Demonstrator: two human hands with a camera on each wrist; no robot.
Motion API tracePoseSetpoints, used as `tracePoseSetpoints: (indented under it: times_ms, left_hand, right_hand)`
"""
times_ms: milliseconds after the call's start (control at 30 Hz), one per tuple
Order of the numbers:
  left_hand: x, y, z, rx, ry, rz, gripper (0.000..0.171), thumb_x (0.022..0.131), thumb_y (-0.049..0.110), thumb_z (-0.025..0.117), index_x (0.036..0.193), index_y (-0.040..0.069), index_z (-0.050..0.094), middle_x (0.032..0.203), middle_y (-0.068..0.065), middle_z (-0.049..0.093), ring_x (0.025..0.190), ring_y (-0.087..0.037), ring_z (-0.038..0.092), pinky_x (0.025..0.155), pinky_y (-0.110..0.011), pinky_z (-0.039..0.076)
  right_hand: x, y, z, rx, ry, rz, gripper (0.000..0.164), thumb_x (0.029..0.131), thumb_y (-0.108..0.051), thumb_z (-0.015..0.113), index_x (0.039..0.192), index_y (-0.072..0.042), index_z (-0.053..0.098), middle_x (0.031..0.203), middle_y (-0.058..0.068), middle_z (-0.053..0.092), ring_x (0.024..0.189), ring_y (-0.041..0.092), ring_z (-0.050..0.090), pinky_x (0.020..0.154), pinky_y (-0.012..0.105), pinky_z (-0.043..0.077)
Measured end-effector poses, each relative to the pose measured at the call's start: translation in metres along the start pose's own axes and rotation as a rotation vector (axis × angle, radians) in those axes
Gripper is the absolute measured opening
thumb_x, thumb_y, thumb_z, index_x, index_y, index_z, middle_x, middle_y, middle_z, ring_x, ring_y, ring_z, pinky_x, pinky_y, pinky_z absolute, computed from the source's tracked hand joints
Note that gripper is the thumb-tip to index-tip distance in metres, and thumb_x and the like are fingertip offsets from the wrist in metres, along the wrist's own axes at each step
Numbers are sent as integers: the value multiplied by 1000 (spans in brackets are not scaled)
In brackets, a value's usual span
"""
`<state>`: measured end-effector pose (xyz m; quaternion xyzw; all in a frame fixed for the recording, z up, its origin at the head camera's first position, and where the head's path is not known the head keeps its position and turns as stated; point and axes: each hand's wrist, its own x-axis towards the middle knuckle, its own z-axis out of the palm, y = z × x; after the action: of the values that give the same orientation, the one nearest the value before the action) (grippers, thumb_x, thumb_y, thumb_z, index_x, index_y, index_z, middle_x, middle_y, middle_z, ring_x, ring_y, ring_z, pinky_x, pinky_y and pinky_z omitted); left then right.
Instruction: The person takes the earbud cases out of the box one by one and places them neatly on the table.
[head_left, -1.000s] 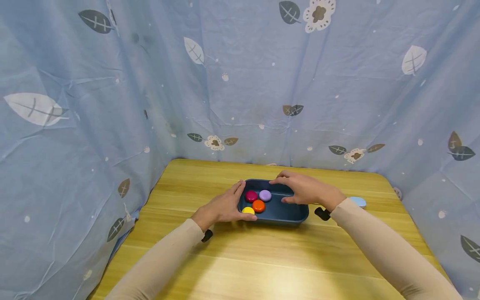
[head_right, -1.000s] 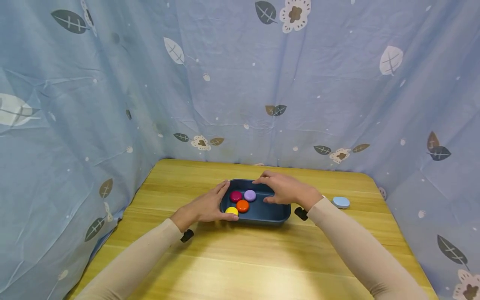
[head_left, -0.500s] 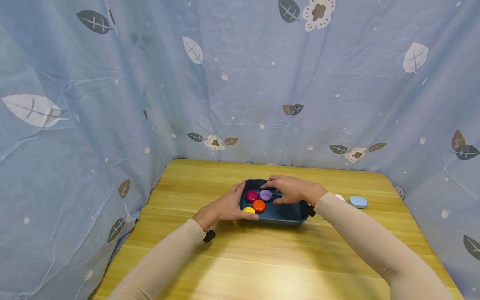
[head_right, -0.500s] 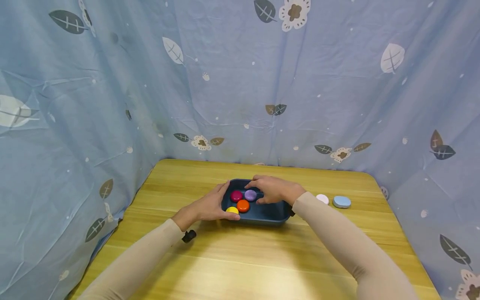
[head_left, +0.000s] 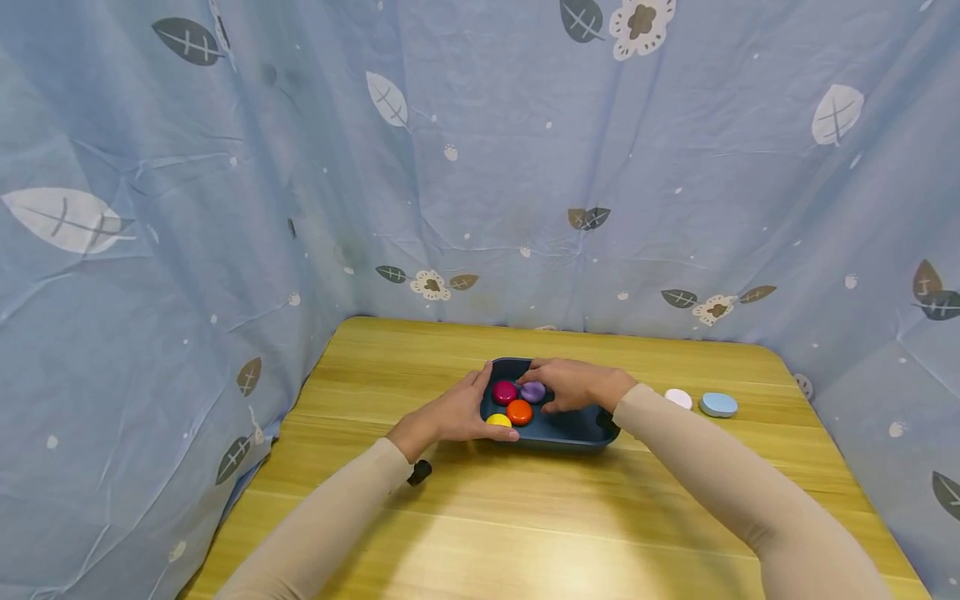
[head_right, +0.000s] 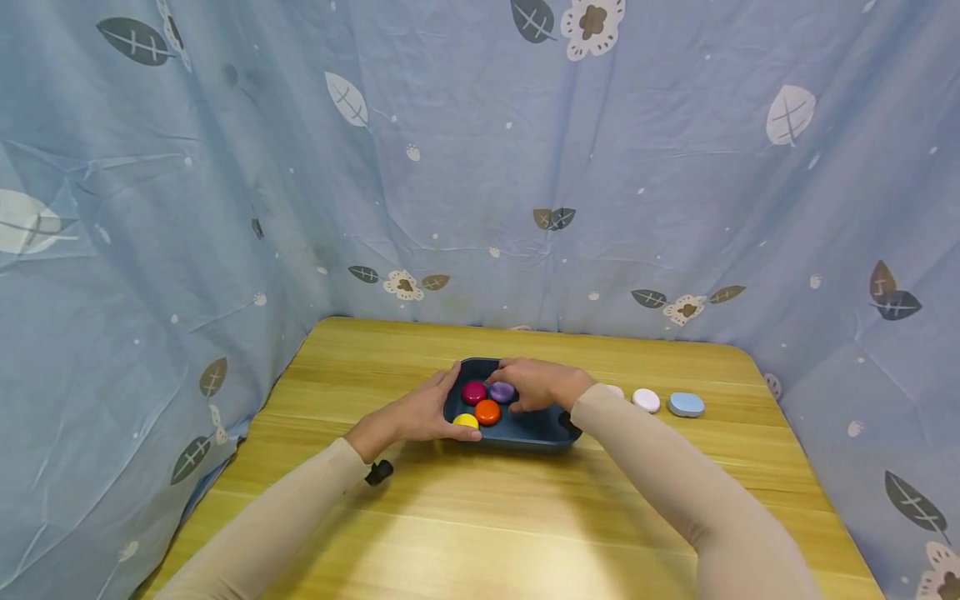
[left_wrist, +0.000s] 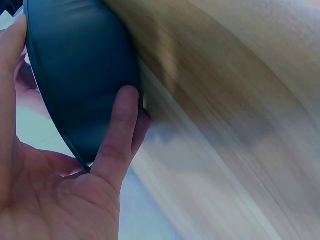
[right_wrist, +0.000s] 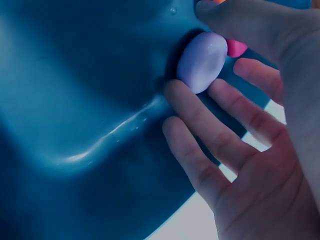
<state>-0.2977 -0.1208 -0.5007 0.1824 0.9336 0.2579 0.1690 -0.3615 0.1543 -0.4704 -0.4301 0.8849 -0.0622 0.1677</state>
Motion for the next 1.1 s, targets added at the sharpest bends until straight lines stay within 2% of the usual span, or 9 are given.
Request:
tracePoseSetpoints:
  times_ms: [200,400,800,1100]
  left_hand:
    - [-1,2,-1,0,-3,7,149,88,81,89,189,12,4,193,-23,27,171,-46,47,139,-62,44]
    - [-2,4,-1,-3,-10,4,150,88,81,89,189,11,3,193,-22,27,171,-44,46,141,-61,42]
    - [-1,4,-2,-11,-4,-2,148,89,78,90,189,11,3,192,-22,29,171,-43,47,141,-60,42]
    - [1,4,-2,0,-11,-12,148,89,77,90,189,12,3,192,-22,28,171,-44,46,141,-60,42]
  right_hand:
    - [4,-4,1,-20,6,8,63,102,-22,93,160,-8,71,150,17,69,130,31,74,125,51,61]
    - [8,-2,6,-45,-10,20,54,101,-20,94,152,-10,76,142,15,68,116,26,72,118,48,65]
    - [9,1,5,-25,-1,24,44,101,-11,93,142,-9,77,136,13,78,117,26,74,119,47,65]
    - [-3,1,-3,26,81,27,42,101,-17,92,140,-12,77,131,11,74,104,19,69,106,40,68]
